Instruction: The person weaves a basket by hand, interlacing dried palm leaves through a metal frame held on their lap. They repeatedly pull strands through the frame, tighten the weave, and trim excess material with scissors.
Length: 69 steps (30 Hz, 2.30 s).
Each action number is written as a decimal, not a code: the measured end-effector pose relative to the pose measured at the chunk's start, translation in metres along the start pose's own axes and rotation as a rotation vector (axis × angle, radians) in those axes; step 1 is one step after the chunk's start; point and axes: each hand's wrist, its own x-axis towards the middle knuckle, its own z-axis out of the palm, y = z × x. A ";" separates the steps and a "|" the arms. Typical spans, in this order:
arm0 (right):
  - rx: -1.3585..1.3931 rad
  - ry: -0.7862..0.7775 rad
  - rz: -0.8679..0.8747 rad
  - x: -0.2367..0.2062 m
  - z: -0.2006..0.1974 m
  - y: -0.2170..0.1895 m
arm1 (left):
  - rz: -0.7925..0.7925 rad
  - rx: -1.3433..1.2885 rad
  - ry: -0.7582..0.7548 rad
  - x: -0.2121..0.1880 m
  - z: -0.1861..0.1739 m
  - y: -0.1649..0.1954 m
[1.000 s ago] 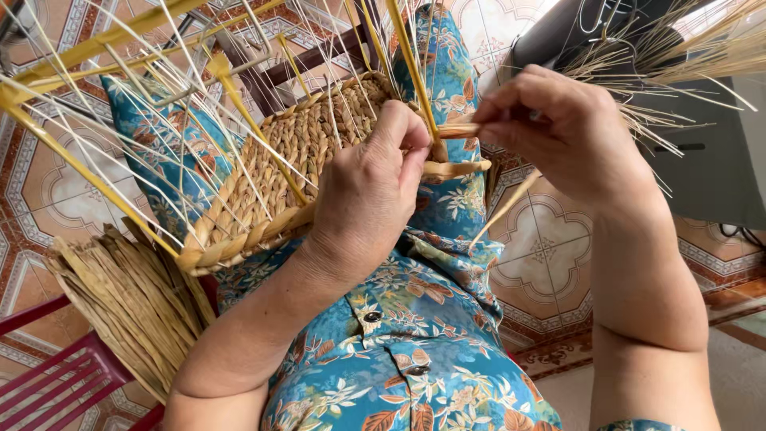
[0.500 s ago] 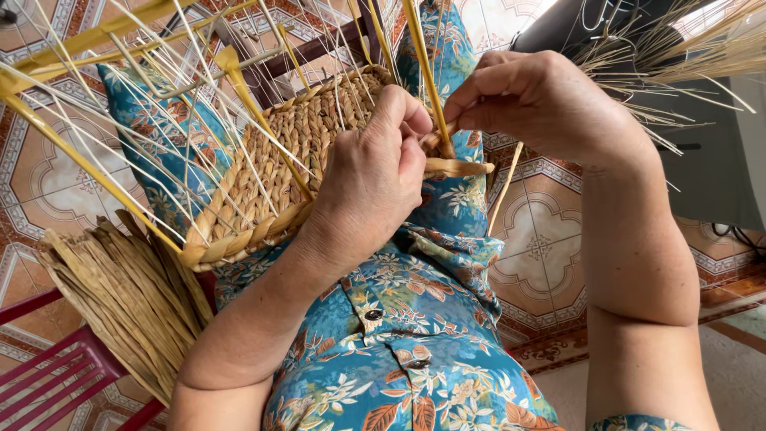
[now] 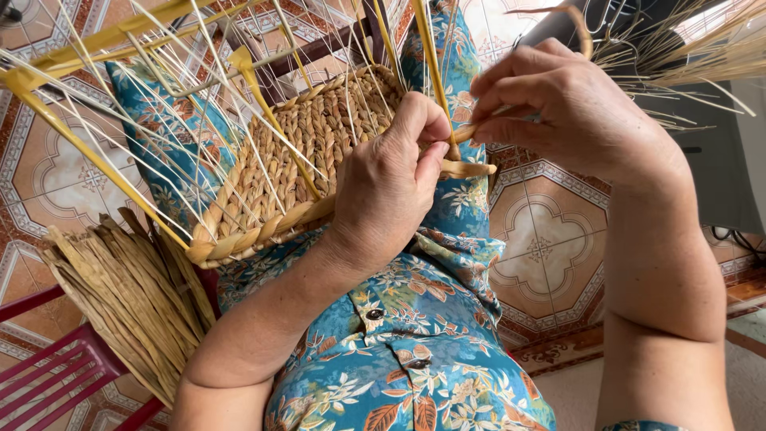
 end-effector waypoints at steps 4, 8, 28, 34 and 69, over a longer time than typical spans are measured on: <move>0.012 -0.088 0.301 -0.009 -0.006 -0.018 | 0.076 0.043 0.033 -0.007 -0.006 0.004; 0.041 -0.038 0.299 -0.014 -0.002 -0.072 | 0.192 0.161 -0.024 -0.014 -0.003 0.004; -0.185 0.070 0.067 -0.009 0.011 -0.030 | 0.171 -0.113 -0.117 -0.016 -0.024 -0.006; -0.300 0.237 0.059 -0.001 0.037 -0.031 | 0.232 -0.052 -0.193 -0.014 -0.026 -0.006; 1.255 0.743 0.412 -0.064 0.154 -0.068 | -0.090 -0.499 -0.104 -0.081 -0.052 -0.009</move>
